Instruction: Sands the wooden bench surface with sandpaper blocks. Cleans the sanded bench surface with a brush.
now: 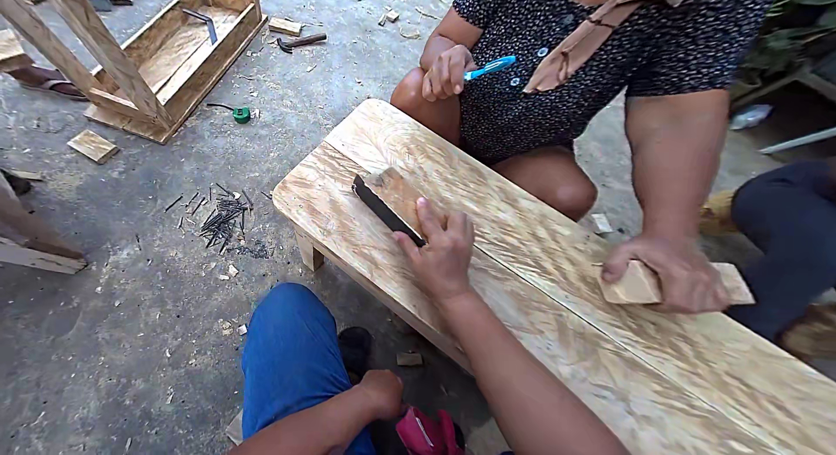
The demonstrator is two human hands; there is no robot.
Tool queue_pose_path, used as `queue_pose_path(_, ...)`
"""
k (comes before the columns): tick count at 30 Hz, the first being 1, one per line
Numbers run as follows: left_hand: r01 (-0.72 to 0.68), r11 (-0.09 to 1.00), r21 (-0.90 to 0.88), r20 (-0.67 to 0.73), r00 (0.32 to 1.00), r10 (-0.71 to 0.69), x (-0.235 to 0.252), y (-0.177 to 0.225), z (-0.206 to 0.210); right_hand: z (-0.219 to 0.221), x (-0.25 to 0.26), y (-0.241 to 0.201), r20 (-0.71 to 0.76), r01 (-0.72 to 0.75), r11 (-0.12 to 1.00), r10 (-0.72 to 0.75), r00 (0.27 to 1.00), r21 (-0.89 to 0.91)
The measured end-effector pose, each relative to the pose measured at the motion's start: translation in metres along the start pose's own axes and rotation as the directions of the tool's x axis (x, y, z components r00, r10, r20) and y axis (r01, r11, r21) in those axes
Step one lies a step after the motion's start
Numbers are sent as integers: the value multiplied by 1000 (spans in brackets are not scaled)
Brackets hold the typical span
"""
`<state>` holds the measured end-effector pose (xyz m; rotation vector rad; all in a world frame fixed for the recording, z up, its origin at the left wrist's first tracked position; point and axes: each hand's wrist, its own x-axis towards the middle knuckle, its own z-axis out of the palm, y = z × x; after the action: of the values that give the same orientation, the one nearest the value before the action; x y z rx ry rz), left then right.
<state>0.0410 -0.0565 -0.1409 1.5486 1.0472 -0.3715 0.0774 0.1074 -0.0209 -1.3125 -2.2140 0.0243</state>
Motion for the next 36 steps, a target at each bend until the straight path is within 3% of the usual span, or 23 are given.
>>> queue_pose_path(6, 55, 997, 53, -2, 998, -55, -5, 13, -10, 53, 128, -82, 290, -125, 992, 114, 950, 21)
queue_pose_path(9, 81, 995, 49, -4, 997, -81, -5, 14, -11, 58, 149, -90, 344, -119, 993, 107, 933, 14)
queue_pose_path(13, 83, 994, 68, 23, 996, -84, 4, 11, -9, 33, 108, -58, 330, -59, 998, 48, 943, 24)
queue_pose_path(19, 64, 998, 21, -8, 998, -64, 8, 4, 2, -42, -40, 49, 113, -37, 999, 37, 993, -3)
queue_pose_path(23, 67, 998, 7, 6, 998, -67, 6, 1, 5, -53, -64, 57, 15, -36, 998, 37, 999, -47)
queue_pose_path(26, 57, 998, 15, 12, 998, -57, 7, 2, 0, -30, -24, 35, 33, -40, 999, 41, 999, -24)
queue_pose_path(32, 50, 996, 75, 37, 998, -53, 9, 14, -8, 18, 89, -21, 270, -181, 983, 173, 947, 5)
queue_pose_path(36, 57, 994, 97, 21, 998, -60, 17, 9, -4, 20, 101, -26, 333, -176, 984, 159, 929, 22)
